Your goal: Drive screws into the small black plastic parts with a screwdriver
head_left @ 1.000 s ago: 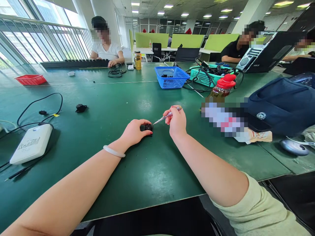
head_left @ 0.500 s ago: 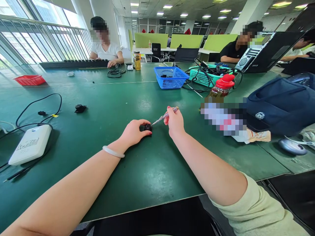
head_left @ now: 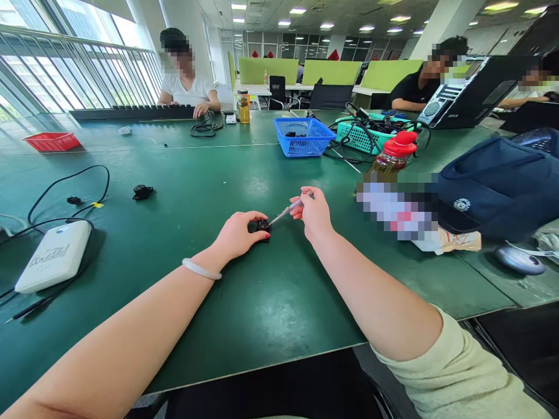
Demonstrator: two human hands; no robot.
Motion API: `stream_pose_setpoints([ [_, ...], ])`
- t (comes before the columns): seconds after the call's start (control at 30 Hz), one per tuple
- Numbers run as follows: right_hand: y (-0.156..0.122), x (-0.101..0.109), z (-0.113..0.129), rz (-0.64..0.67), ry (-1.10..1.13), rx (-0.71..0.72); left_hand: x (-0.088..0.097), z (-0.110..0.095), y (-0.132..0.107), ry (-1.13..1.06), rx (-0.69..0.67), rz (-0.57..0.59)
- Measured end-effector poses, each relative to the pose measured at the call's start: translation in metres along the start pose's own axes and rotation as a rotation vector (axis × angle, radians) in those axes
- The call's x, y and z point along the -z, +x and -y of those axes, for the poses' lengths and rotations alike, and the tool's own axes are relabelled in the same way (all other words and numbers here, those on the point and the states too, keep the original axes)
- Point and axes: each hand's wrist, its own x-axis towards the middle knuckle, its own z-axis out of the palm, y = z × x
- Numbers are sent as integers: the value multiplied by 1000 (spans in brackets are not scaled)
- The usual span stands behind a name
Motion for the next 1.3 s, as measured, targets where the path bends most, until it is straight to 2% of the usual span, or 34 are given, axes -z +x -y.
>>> stream_pose_setpoints([
  [0.17, -17, -1, 6, 118, -127, 431, 0, -1, 0, -2, 1, 3],
  [0.23, -21, -1, 6, 164, -185, 532, 0, -1, 0, 0, 3, 0],
  [0.3, -21, -1, 4, 166, -212, 563, -1, -1, 0, 3, 7, -3],
  [0.4, -13, 0, 2, 121, -197, 477, 0, -1, 0, 1, -5, -2],
  [0.6, 2, 2, 0, 7, -25, 64, 0, -3, -1, -25, 27, 1],
  [0.7, 3, 3, -1, -14, 56, -93, 0, -2, -1, -29, 19, 3],
  [0.8, 3, 3, -2, -12, 125, -182, 0, 0, 0, -25, 6, 5],
  [0.87, 2, 3, -2, -19, 144, -191, -1, 1, 0, -24, 1, 7],
  [0.93, 1, 3, 0, -22, 137, -118, -1, 1, 0, -19, 0, 4],
  [1.13, -14, 1, 11, 23, 85, 311, 0, -1, -1, -7, -2, 13],
  [1.3, -32, -1, 15, 114, 69, 499, 0, 0, -1, -21, -12, 12],
])
